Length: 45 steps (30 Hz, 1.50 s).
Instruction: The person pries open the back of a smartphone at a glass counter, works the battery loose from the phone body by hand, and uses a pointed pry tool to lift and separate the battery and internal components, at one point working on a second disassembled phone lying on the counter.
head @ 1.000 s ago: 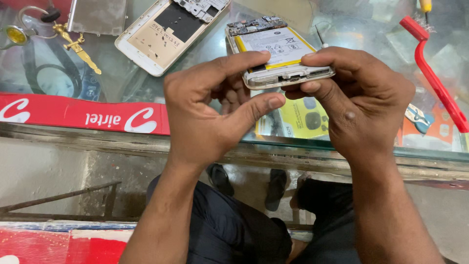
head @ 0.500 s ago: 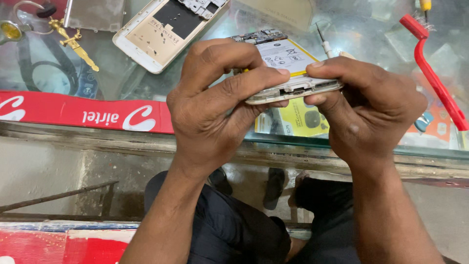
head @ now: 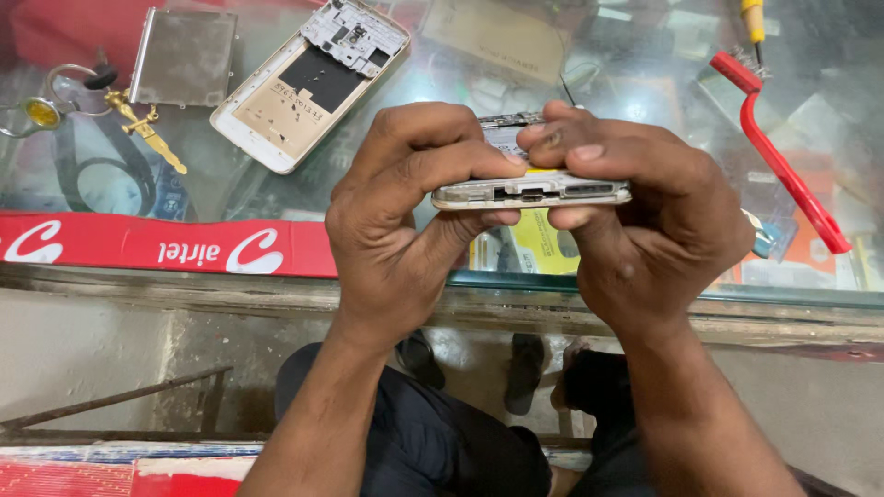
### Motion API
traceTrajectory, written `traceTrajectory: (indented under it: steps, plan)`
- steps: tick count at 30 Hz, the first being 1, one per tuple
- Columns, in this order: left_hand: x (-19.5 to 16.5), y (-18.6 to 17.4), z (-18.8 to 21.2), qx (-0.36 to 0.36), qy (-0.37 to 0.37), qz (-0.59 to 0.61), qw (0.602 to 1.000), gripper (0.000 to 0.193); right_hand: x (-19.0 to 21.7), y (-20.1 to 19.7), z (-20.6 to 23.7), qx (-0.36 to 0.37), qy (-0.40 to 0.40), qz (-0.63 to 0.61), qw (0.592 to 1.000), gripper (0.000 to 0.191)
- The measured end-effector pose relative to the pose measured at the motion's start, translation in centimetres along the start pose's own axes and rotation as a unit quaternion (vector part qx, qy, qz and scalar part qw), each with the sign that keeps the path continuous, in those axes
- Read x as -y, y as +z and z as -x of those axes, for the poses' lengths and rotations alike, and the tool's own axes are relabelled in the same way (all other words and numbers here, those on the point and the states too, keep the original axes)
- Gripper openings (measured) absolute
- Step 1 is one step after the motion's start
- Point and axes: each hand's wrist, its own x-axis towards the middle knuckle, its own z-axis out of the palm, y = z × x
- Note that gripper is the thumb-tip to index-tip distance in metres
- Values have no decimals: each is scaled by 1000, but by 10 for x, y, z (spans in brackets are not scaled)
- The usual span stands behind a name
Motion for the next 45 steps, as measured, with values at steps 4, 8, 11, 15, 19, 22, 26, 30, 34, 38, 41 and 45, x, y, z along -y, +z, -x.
traceTrajectory:
  steps: [4,8,11,15,19,22,26,30,34,38,41,45]
  plan:
    - [3,-4,3,12,-11,19,1000,21,4,-1,2,6,-7,9,1000,26]
    - [3,-5,5,12,-19,11,1000,20,4,-3,3,16,-24,51,998,26]
    - [4,-5,5,13,-15,12,1000,20,3,-4,2,23,-24,55,998,26]
    - [4,-6,4,13,-16,20,1000,21,2,-4,2,32,-28,90,995,25]
    - [3,-6,4,14,-23,16,1000,21,1,-4,1,37,-29,84,995,23]
    - [2,-6,3,15,-23,14,1000,22,1,-4,0,38,-35,80,995,22]
    - [2,-5,2,12,-45,29,998,24,0,-3,-1,40,-36,72,996,22]
    - [3,-5,2,18,-32,36,999,23,0,-2,-2,42,-44,56,997,22]
    - [3,-5,2,22,-5,11,1000,21,0,-4,-3,45,-64,84,993,21]
    - [-1,0,1,3,27,-39,999,25,1,-5,-2,33,-61,88,994,21]
    - [-4,3,-2,-12,74,-63,995,31,2,-6,-1,33,-53,91,994,19]
    - [-7,9,-3,-35,103,-91,990,29,3,-8,1,46,-55,106,992,20]
